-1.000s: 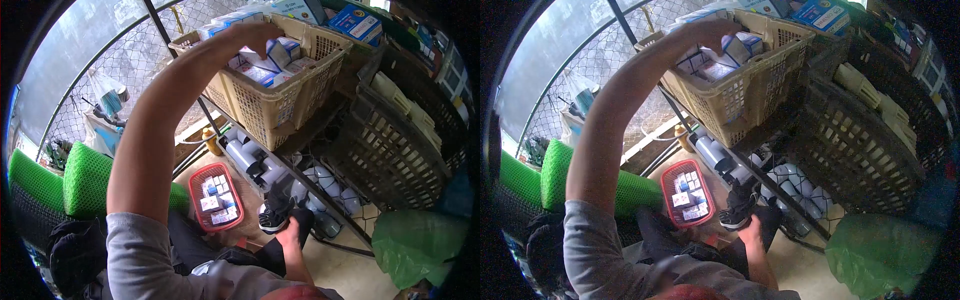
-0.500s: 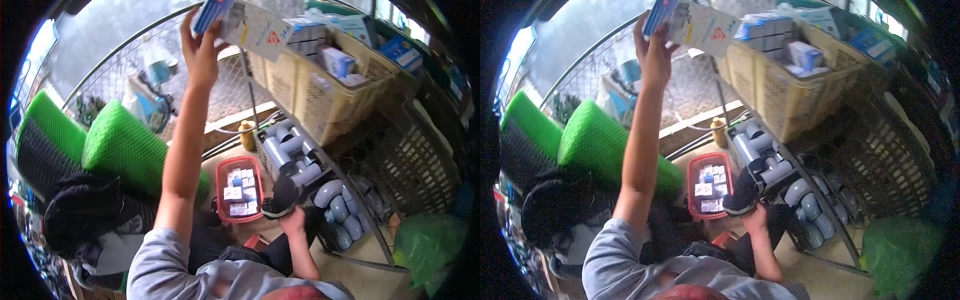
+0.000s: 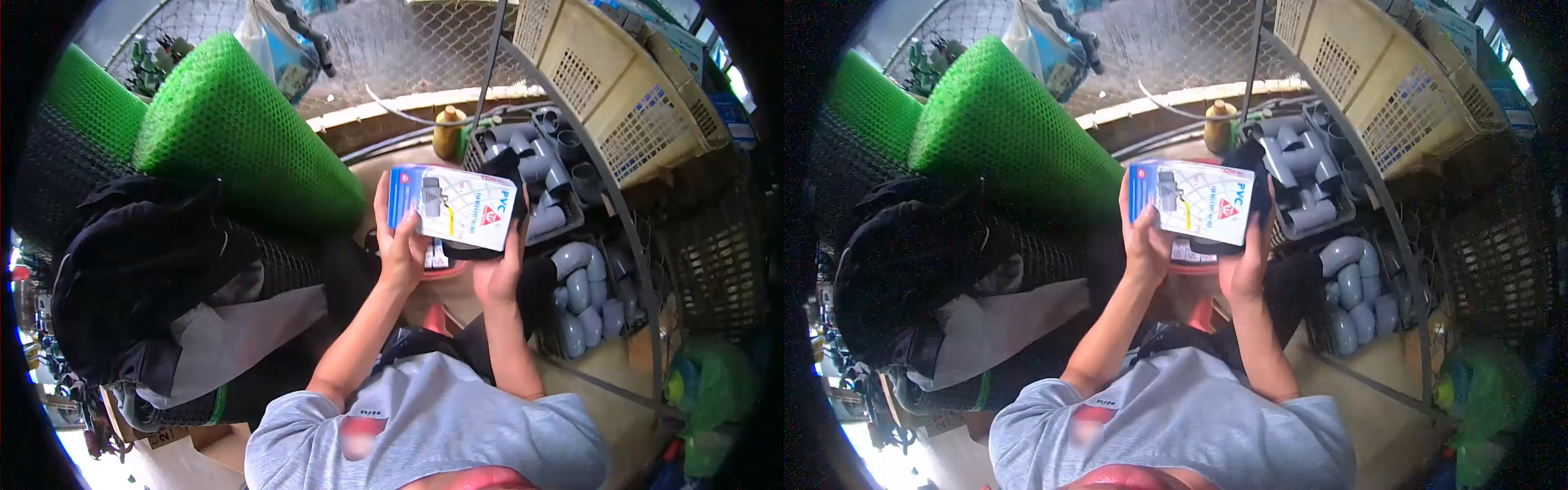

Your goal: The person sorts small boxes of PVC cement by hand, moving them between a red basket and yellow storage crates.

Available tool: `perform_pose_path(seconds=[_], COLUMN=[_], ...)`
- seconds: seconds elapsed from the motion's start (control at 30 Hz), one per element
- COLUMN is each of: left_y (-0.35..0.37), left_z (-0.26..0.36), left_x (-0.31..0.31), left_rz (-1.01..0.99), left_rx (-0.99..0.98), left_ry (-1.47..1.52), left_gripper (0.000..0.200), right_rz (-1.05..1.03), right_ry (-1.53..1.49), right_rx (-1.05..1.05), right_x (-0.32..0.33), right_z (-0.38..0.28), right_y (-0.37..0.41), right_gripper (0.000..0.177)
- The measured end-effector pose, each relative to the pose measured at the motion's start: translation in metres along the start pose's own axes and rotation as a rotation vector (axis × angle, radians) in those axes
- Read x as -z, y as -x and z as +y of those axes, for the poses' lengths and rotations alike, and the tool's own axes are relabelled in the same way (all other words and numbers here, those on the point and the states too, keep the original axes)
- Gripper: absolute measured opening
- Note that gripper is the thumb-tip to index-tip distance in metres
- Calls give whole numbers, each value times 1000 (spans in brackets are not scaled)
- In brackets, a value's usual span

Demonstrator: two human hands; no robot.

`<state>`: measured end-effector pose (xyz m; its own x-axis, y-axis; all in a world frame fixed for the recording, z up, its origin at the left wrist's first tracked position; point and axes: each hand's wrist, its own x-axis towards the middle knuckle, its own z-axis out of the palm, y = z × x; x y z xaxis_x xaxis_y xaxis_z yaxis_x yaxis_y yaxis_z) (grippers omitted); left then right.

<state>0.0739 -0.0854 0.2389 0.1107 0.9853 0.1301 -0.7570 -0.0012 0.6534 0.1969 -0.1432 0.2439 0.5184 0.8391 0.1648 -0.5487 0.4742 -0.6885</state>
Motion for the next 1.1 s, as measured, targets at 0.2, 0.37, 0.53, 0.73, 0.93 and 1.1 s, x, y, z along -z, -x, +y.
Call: perform_pose_path(seconds=[0.2,0.37,0.53,0.73,0.93,1.1], left_y=[29,49,77,70,72,61], left_z=[25,0,-20,-4,-2,6], left_x=[69,134,147,127,116,104], left_rz=[-253,-256,-247,-465,-408,-551], left_rx=[287,857,910,739,683,67], left_ry=[-345,362,594,-16,-278,-829], left_gripper=[108,82,78,99,95,87], right_rz=[29,54,47,-647,-754,-671], right_ry=[344,474,567,941,979,1124], right_rx=[-35,-84,149,-104,-342,118], right_x=[22,44,18,32,23,17], right_z=[5,31,41,-8,-19,-31], right_y=[0,3,28,22,-4,29], right_gripper=[51,35,34,36,34,31])
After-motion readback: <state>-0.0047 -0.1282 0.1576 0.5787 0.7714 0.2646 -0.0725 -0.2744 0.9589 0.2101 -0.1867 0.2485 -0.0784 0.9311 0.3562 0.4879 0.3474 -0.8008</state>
